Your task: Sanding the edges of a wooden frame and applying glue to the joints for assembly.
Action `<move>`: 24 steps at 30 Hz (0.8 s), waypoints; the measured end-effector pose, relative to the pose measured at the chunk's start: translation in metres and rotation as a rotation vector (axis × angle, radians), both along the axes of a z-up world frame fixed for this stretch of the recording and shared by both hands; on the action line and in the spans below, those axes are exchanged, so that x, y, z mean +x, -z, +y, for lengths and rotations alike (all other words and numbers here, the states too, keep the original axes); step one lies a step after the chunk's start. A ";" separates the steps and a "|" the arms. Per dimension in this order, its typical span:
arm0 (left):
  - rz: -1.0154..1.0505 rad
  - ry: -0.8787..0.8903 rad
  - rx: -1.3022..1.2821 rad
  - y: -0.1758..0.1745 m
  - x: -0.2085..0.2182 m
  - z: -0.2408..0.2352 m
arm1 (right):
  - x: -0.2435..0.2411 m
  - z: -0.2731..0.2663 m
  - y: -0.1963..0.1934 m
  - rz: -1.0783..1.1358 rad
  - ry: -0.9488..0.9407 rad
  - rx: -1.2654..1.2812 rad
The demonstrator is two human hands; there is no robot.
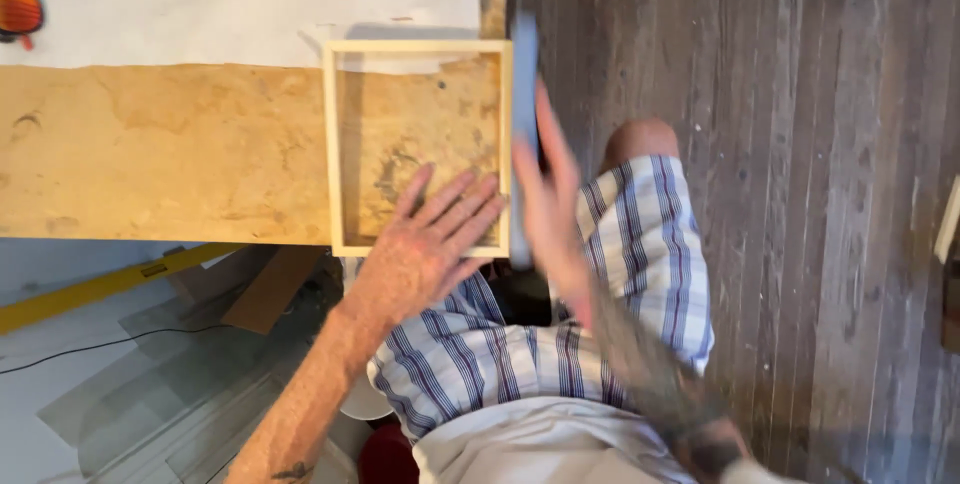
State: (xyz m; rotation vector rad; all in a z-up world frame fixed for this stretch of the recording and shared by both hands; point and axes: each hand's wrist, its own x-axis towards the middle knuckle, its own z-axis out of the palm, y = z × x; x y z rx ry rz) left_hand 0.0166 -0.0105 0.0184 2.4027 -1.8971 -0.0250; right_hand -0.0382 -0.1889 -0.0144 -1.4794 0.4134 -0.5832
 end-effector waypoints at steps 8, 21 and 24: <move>-0.011 0.022 -0.062 -0.014 0.001 -0.003 | -0.064 0.034 -0.022 0.054 -0.062 0.080; 0.153 -0.036 -0.176 -0.010 -0.003 -0.005 | -0.020 0.009 -0.020 -0.060 -0.044 0.064; 0.198 -0.067 -0.170 -0.017 -0.003 -0.006 | -0.106 0.055 -0.028 0.138 -0.062 0.170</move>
